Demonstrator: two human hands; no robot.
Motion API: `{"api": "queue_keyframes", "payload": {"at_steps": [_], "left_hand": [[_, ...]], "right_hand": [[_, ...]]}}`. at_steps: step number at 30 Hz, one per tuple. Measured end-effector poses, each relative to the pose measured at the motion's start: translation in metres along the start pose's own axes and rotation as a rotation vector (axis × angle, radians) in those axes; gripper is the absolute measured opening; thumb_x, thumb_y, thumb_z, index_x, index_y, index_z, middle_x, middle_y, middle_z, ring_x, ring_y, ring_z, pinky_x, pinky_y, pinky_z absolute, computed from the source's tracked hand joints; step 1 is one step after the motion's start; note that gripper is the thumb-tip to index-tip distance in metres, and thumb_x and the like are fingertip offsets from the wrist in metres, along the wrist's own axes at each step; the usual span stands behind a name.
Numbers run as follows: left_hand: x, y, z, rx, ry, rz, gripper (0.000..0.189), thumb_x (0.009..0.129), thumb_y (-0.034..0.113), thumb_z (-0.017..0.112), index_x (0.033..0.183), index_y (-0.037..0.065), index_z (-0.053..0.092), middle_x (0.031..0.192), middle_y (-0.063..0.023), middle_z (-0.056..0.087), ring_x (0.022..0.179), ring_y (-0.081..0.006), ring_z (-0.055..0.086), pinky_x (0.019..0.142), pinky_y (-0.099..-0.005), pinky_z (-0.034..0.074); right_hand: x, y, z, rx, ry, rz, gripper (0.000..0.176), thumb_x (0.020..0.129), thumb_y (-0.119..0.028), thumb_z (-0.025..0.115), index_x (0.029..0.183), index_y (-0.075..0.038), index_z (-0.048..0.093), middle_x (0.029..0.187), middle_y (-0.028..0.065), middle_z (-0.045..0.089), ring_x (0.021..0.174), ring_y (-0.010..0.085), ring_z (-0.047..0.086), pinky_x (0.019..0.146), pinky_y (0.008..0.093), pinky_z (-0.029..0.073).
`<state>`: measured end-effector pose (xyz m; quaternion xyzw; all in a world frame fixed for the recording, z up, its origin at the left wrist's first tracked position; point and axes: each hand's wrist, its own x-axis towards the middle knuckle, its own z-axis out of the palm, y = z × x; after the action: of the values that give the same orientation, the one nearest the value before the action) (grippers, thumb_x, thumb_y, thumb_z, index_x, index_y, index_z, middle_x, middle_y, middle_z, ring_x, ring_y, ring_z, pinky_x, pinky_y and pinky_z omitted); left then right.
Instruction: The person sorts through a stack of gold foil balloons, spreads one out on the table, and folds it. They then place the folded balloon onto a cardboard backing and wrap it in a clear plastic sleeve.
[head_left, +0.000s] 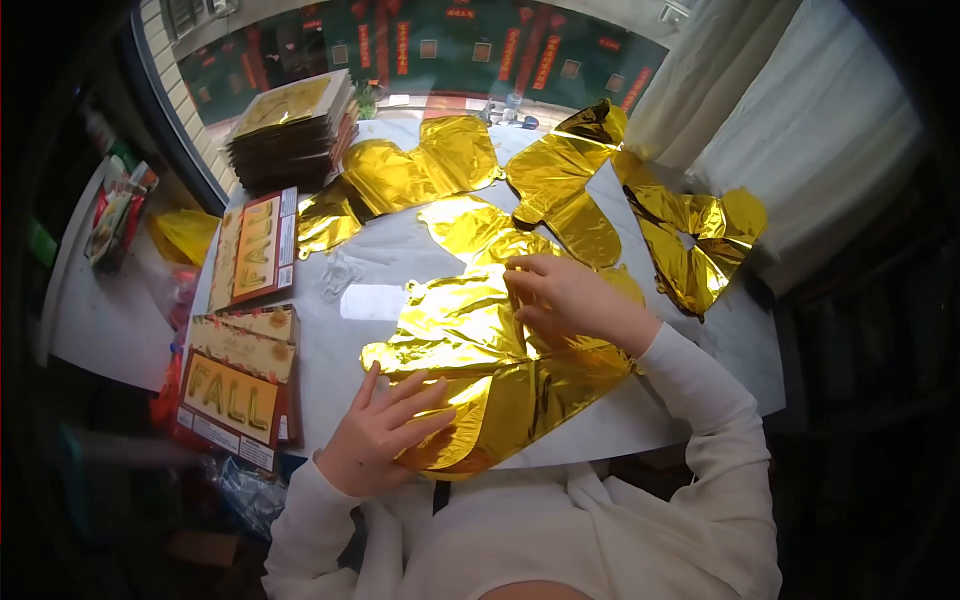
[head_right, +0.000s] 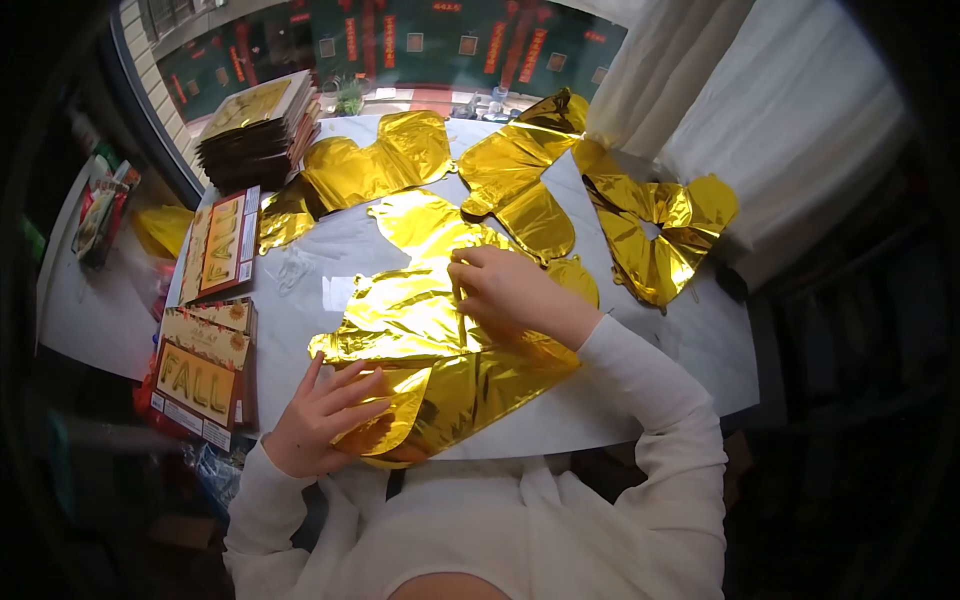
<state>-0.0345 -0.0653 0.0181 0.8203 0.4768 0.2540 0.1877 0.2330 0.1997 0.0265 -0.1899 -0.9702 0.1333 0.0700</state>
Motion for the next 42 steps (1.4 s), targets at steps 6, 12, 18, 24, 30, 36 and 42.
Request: {"api": "queue_keyframes", "payload": {"at_steps": [6,12,18,24,30,36,42], "left_hand": [[-0.016,0.014,0.026,0.158,-0.093,-0.058,0.061,0.091,0.016,0.073,0.149,0.020,0.059,0.161,-0.0094,0.050,0.153,-0.0355,0.040,0.123,-0.0715,0.016],[-0.029,0.034,0.034,0.182,-0.180,-0.063,0.054,0.093,0.021,0.074,0.146,0.019,0.061,0.159,-0.0112,0.051,0.150,-0.0383,0.043,0.124,-0.0695,0.017],[-0.022,0.025,0.012,0.158,-0.141,-0.173,0.060,0.086,0.007,0.068,0.145,0.014,0.062,0.160,-0.0116,0.050,0.153,-0.0379,0.039,0.124,-0.0709,0.013],[-0.016,0.010,-0.002,0.164,-0.189,-0.184,0.061,0.084,0.005,0.067,0.145,0.010,0.061,0.160,-0.0127,0.050,0.152,-0.0412,0.039,0.125,-0.0700,0.012],[-0.016,0.007,-0.004,0.180,-0.187,-0.224,0.066,0.085,0.007,0.066,0.150,0.009,0.057,0.164,-0.0180,0.044,0.155,-0.0437,0.033,0.124,-0.0697,0.011],[-0.021,0.007,0.000,0.147,-0.219,-0.253,0.069,0.084,0.009,0.064,0.152,0.008,0.054,0.166,-0.0220,0.039,0.157,-0.0464,0.027,0.124,-0.0687,0.010],[-0.022,0.009,0.000,0.116,-0.214,-0.260,0.074,0.078,0.003,0.058,0.152,0.005,0.054,0.168,-0.0218,0.037,0.159,-0.0449,0.024,0.127,-0.0645,0.005]], "right_hand": [[-0.031,-0.006,0.037,-0.020,0.182,-0.074,0.062,0.098,-0.025,0.069,0.151,-0.001,0.049,0.156,0.0225,0.047,0.140,0.0423,0.049,0.116,0.0492,0.041],[-0.060,-0.031,0.047,0.061,0.167,0.020,0.062,0.103,-0.025,0.062,0.157,-0.002,0.042,0.163,0.0218,0.040,0.149,0.0430,0.040,0.123,0.0530,0.032],[-0.097,-0.012,0.004,0.068,0.188,0.178,0.051,0.105,-0.015,0.059,0.154,-0.006,0.047,0.157,0.0166,0.051,0.150,0.0414,0.041,0.123,0.0490,0.034],[-0.165,0.019,-0.034,0.028,0.200,0.369,0.036,0.099,-0.002,0.063,0.136,-0.004,0.064,0.149,0.0156,0.058,0.147,0.0375,0.046,0.118,0.0450,0.041],[-0.211,-0.020,-0.024,0.024,0.289,0.617,0.042,0.099,-0.011,0.067,0.140,-0.004,0.062,0.157,0.0170,0.050,0.149,0.0381,0.043,0.120,0.0491,0.038],[-0.246,-0.051,0.039,-0.195,0.308,0.859,0.066,0.102,-0.033,0.064,0.160,-0.012,0.043,0.170,0.0153,0.034,0.157,0.0397,0.030,0.124,0.0634,0.020],[-0.284,-0.033,0.015,-0.087,0.232,0.798,0.064,0.102,-0.033,0.062,0.162,-0.018,0.043,0.171,0.0100,0.033,0.158,0.0362,0.030,0.125,0.0620,0.018]]}}
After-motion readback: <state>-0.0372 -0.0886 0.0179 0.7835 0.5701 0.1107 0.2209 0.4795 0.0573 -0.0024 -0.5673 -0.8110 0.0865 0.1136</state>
